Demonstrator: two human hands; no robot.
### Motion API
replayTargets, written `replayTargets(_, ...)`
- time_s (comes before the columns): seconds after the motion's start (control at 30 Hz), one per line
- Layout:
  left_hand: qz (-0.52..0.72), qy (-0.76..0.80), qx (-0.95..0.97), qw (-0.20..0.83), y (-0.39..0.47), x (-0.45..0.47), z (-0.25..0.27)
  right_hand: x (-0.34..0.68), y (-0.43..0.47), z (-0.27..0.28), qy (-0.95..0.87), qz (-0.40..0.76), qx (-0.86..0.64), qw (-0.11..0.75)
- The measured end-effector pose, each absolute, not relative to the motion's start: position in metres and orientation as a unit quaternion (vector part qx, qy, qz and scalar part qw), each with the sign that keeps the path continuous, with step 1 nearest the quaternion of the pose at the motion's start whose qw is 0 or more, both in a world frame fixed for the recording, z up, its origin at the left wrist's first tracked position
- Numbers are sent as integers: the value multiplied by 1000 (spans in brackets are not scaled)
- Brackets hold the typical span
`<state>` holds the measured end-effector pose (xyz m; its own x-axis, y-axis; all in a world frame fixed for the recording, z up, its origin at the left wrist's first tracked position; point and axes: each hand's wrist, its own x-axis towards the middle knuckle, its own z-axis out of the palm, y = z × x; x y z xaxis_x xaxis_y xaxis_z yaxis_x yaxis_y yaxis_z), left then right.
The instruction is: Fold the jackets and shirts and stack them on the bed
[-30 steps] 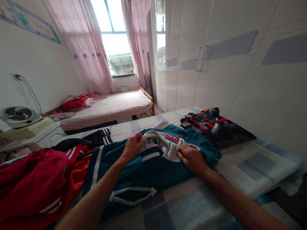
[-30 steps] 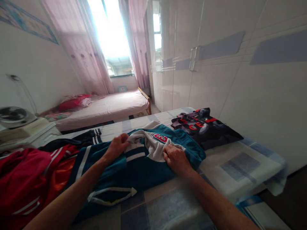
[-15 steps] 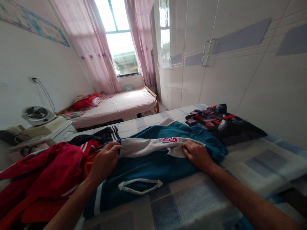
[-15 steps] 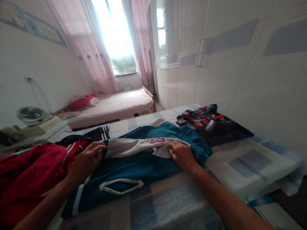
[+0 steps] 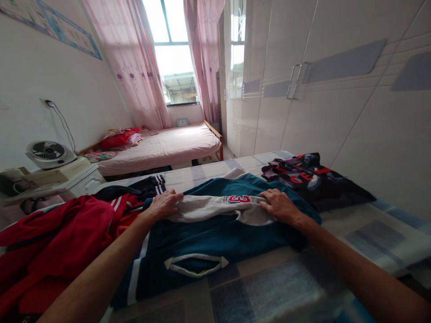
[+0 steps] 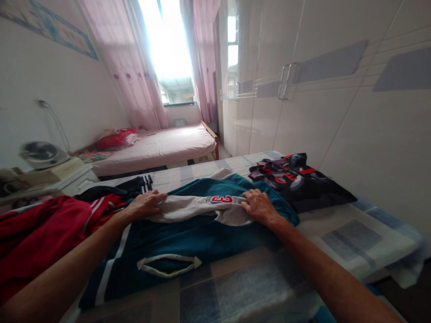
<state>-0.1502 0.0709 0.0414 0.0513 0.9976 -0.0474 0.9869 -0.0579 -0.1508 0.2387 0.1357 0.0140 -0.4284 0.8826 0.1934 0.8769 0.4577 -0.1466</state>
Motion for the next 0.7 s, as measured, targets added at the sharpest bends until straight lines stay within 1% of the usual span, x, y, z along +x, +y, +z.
replayTargets(0.1, 69, -686, -721, 63, 77, -146, 50, 235, 142, 13, -847, 33, -524, 81)
replayTargets(0.17, 57, -689, -718, 81, 74, -141, 60, 234, 143, 14, -852, 41, -517, 77)
replayTargets(0.2, 48, -693, -714, 91, 70, -138, 67, 234, 142, 15, -853, 45, -512, 88)
replayTargets(0.27, 3, -703, -697, 145, 54, -136, 80, 236, 140, 19, -846, 33, -508, 157)
replayTargets(0.37, -96, -673, -675, 287, 15, -139, 89, 246, 130, 20, -817, -30, -498, 290)
replayTargets(0.4, -110, -646, -684, 321, 1, -141, 86, 250, 125, 19, -814, -52, -488, 309)
replayTargets(0.43, -107, -616, -704, 337, -14, -144, 81, 254, 120, 16, -820, -69, -475, 311)
replayTargets(0.5, -64, -567, -759, 313, -38, -149, 63, 260, 109, 9, -847, -79, -444, 282)
replayTargets(0.6, -17, -563, -794, 228, -60, -152, 38, 263, 98, -2, -873, -67, -422, 235)
replayTargets(0.63, -18, -577, -788, 214, -64, -152, 33, 263, 97, -4, -872, -65, -425, 234)
replayTargets(0.7, -36, -604, -762, 229, -69, -150, 29, 263, 96, -5, -861, -70, -436, 253)
